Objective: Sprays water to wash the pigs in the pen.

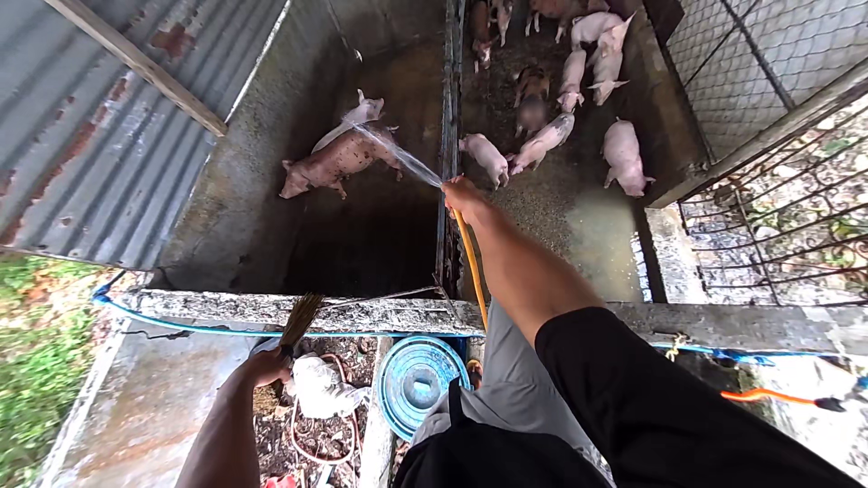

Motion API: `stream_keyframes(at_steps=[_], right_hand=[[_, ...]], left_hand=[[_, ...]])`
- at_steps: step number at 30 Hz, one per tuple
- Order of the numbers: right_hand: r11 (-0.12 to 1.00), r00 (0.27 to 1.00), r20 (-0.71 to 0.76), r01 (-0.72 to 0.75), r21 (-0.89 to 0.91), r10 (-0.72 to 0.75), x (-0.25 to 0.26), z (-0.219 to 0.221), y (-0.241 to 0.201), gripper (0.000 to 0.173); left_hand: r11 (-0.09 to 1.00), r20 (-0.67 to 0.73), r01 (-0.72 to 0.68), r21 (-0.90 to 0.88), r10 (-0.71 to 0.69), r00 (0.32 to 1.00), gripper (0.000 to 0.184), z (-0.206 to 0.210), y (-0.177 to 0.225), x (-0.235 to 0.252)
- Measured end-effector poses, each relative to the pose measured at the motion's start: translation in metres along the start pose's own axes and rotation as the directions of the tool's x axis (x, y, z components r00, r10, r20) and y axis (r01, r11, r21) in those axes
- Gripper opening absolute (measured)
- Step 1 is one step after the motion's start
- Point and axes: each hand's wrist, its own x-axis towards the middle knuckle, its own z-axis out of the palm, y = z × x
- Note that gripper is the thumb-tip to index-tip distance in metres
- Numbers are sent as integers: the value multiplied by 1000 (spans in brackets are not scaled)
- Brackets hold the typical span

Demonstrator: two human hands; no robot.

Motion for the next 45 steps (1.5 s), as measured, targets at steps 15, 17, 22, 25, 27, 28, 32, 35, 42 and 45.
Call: stream_keyframes(at_steps=[15,17,22,25,27,28,32,35,42,45], right_hand=[[998,995,95,34,-59,-28,-7,15,-3,31],[996,994,106,38,-76,-30,-8,16,-4,31],[992,991,128,45,-114,-30,-10,23,-6,32],[993,989,144,48,-107,-32,-13,24,-7,32],[994,990,140,49,-99,-35,-12,24,-8,32],[995,990,139,47,-91,-34,-12,23,-8,32],[997,993,109,43,-67,-35,-9,18,-5,31],[998,999,44,1,-59,2,2,10,6,34],[993,986,-118,-112,30,115,4,-16,20,29],[993,987,-112,-114,9,114,1,-18,17,30]], left_hand=[[1000,-4,0,13,0,1000,91,2,0,3],[1000,-6,4,14,-4,1000,91,3,-2,6],[1000,6,3,22,-3,1000,89,2,2,4],[1000,7,0,24,0,1000,87,4,2,6],[1000,3,3,26,-3,1000,87,5,1,8],[1000,2,4,26,-4,1000,87,5,2,8],[1000,1,12,23,-12,1000,87,5,4,7],[1000,-2,8,23,-8,1000,86,6,3,6],[1000,-14,8,15,-7,1000,88,8,1,10],[1000,-7,11,28,-10,1000,87,7,5,6]])
